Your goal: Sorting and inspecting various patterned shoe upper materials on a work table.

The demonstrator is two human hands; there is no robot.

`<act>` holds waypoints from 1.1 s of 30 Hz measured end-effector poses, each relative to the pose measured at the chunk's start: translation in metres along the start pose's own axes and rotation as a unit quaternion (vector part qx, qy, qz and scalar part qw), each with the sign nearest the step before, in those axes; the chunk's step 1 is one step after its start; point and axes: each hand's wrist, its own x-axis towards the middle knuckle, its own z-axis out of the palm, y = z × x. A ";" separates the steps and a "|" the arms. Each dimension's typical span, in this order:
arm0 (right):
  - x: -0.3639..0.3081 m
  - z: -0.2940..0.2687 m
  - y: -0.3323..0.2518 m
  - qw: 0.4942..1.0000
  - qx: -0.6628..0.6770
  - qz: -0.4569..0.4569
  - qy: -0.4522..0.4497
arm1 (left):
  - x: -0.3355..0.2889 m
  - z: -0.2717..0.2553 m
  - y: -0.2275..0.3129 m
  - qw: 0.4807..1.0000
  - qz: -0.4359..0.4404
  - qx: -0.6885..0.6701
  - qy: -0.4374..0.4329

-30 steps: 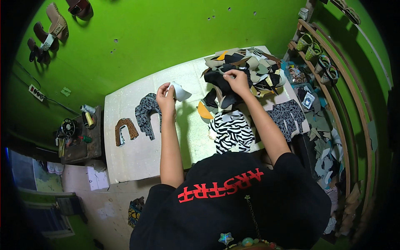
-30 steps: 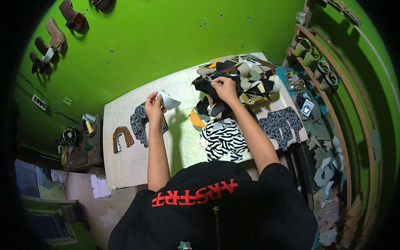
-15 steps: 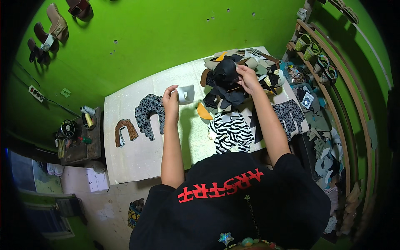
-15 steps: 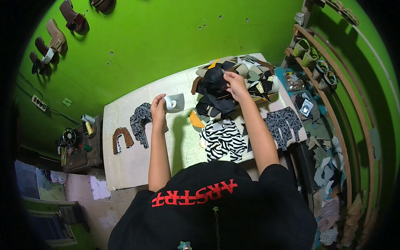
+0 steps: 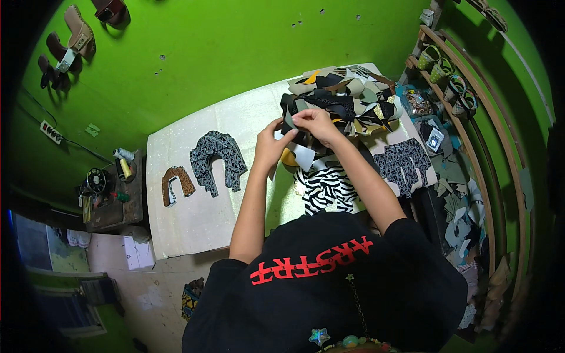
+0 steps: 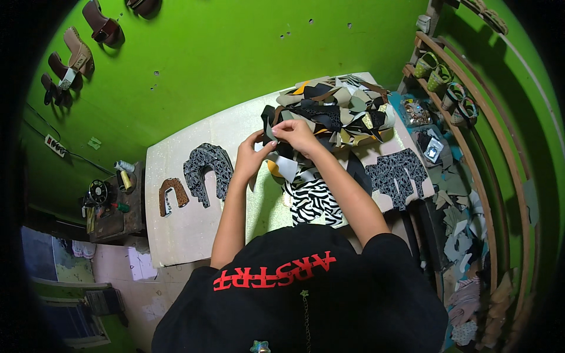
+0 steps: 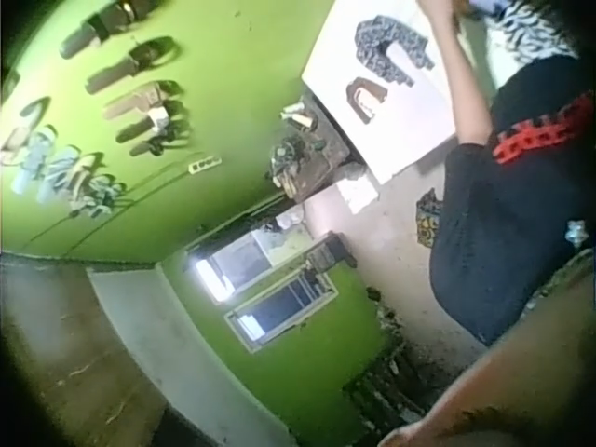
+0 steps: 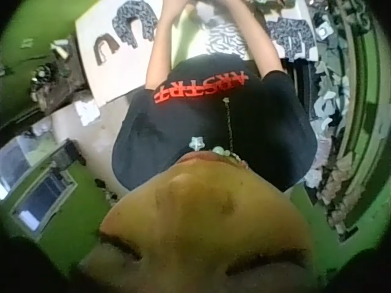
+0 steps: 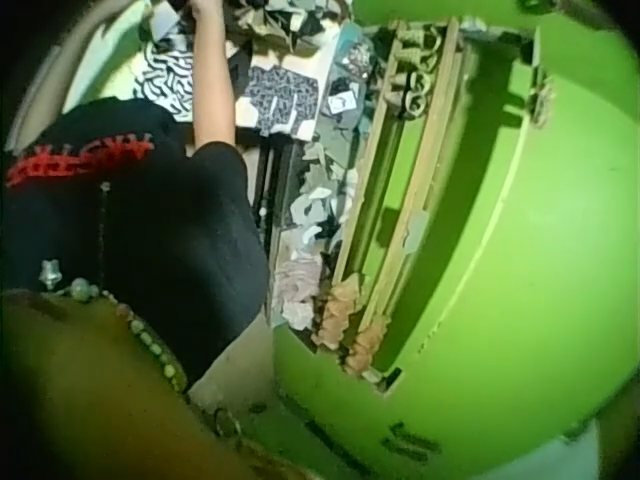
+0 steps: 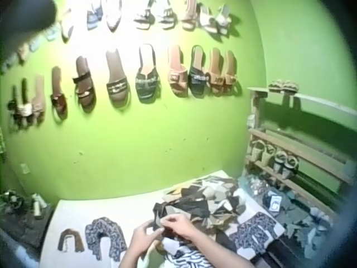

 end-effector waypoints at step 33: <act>-0.020 -0.014 0.007 0.983 -0.072 0.135 -0.100 | -0.019 -0.054 -0.047 0.955 -0.106 -0.270 0.062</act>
